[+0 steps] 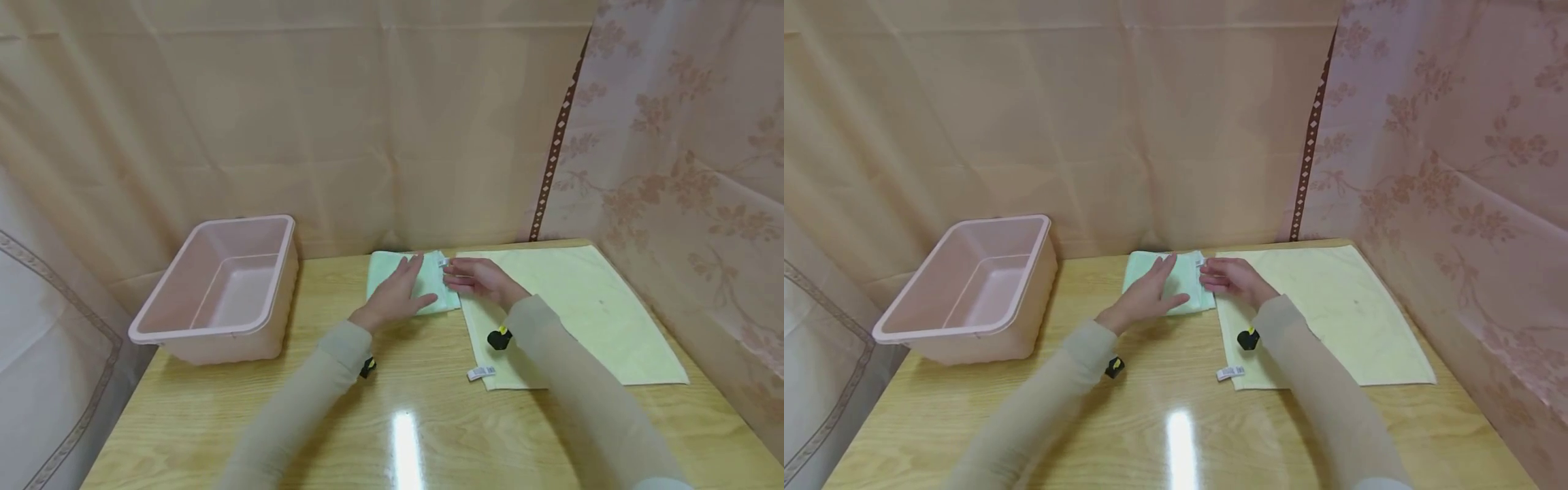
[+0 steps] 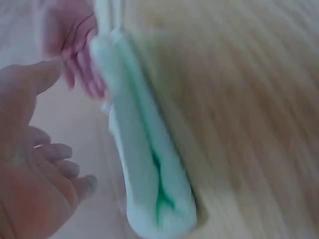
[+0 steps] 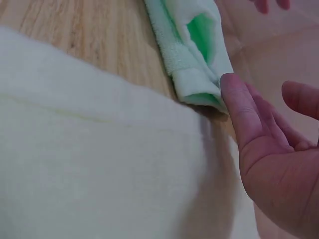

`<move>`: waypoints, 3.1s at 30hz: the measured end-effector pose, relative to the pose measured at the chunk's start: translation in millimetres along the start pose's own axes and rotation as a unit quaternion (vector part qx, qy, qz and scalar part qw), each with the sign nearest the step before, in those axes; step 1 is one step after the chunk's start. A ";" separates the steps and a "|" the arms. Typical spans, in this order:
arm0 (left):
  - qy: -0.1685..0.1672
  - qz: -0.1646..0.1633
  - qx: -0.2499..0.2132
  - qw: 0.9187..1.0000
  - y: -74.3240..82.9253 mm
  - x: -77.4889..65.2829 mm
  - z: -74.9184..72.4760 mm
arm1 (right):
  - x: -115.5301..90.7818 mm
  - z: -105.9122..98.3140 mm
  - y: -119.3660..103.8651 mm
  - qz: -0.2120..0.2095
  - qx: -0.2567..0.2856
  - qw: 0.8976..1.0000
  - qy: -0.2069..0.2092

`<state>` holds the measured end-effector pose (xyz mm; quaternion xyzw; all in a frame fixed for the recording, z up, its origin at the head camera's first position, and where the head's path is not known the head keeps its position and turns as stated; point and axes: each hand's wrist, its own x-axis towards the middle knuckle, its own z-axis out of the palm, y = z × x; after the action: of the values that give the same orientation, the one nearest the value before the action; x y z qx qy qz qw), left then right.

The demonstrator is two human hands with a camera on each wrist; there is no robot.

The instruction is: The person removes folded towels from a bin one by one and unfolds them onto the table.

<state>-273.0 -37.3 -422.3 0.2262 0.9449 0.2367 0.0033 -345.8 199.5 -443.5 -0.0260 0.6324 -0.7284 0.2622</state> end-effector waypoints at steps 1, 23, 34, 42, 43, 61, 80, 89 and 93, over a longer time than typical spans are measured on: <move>-0.018 0.004 0.023 1.000 3.8 1.5 5.1 | 0.0 0.0 1.1 0.004 0.004 1.000 0.000; -0.141 -0.033 0.172 0.974 19.9 19.0 42.0 | 4.9 2.8 19.9 0.028 0.080 0.996 0.008; -0.156 -0.035 0.124 0.979 19.7 18.3 42.7 | 2.7 0.6 20.9 0.047 0.084 0.995 0.021; -0.124 -0.035 -0.030 0.991 7.4 21.0 40.9 | 7.5 -1.7 18.8 0.055 0.093 0.994 0.022; -0.126 -0.036 -0.045 0.990 6.0 21.1 39.5 | 7.7 -1.3 18.7 0.055 0.092 0.994 0.024; -0.095 -0.110 -0.261 0.954 -8.5 22.2 27.2 | 5.2 3.3 17.5 0.055 0.070 0.995 0.034; 0.070 -0.163 -0.462 0.869 -36.4 9.7 -0.4 | 7.6 7.7 22.6 0.050 0.046 0.996 0.056; 0.135 -0.217 -0.507 0.823 -62.6 -16.0 -18.4 | 6.3 7.2 18.3 0.048 0.039 0.997 0.053; 0.161 -0.233 -0.536 0.795 -71.6 -28.6 -23.5 | 5.2 6.5 17.3 0.045 0.033 0.997 0.052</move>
<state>-280.4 -116.3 -436.5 -0.0801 0.6780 0.7302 0.0266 -341.9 190.3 -460.0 0.0488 0.6211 -0.7369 0.2623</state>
